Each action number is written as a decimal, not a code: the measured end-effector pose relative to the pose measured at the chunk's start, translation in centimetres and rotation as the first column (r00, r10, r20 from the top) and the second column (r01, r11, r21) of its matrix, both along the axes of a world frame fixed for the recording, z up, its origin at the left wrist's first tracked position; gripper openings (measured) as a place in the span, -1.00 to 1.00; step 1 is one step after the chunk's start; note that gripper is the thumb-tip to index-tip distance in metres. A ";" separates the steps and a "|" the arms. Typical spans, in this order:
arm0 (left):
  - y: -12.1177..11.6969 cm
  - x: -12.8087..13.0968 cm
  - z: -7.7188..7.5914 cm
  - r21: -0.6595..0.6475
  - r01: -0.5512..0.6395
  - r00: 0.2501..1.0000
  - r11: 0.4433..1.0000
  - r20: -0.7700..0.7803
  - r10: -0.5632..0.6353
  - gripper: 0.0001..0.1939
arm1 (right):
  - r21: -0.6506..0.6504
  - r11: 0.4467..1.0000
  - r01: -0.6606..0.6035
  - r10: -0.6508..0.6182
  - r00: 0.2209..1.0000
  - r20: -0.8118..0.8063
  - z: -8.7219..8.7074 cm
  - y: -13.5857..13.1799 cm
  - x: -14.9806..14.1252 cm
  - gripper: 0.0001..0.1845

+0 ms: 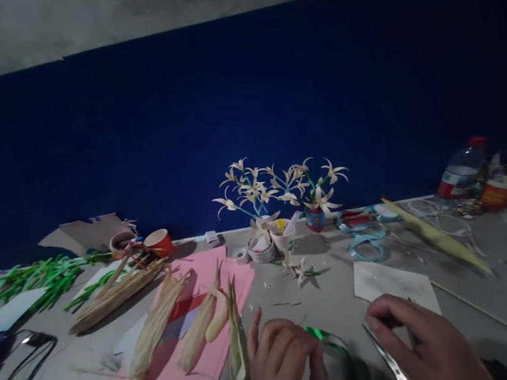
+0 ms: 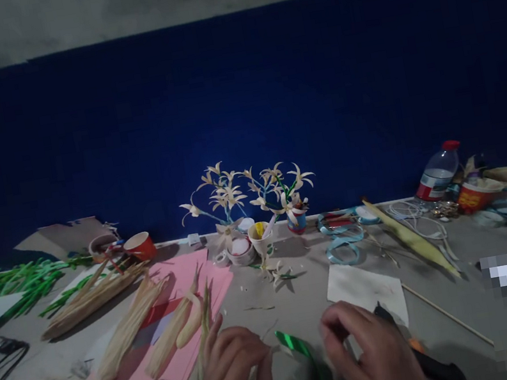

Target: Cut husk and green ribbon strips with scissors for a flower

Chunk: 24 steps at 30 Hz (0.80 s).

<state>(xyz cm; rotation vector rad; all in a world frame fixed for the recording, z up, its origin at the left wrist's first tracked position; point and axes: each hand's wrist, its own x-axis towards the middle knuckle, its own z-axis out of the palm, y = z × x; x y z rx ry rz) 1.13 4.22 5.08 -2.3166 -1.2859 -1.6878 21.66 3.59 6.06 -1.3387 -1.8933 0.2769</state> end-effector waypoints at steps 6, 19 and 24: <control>0.0 0.3 -0.2 0.011 0.012 1.000 1.000 0.002 -0.012 -0.70 | -0.224 0.962 -0.158 0.031 0.876 -0.482 -0.6 -1.3 -4.0 -0.82; 0.5 -0.3 -0.6 -0.367 0.903 0.407 0.223 0.898 -0.169 -0.67 | 0.237 0.909 -0.344 0.413 0.823 -0.391 -1.6 0.2 -1.2 -0.84; 0.8 0.2 -0.9 -0.433 0.888 0.449 0.153 0.889 -0.092 -0.71 | 0.214 0.887 -0.410 0.462 0.804 -0.375 -2.0 0.7 -0.9 -0.85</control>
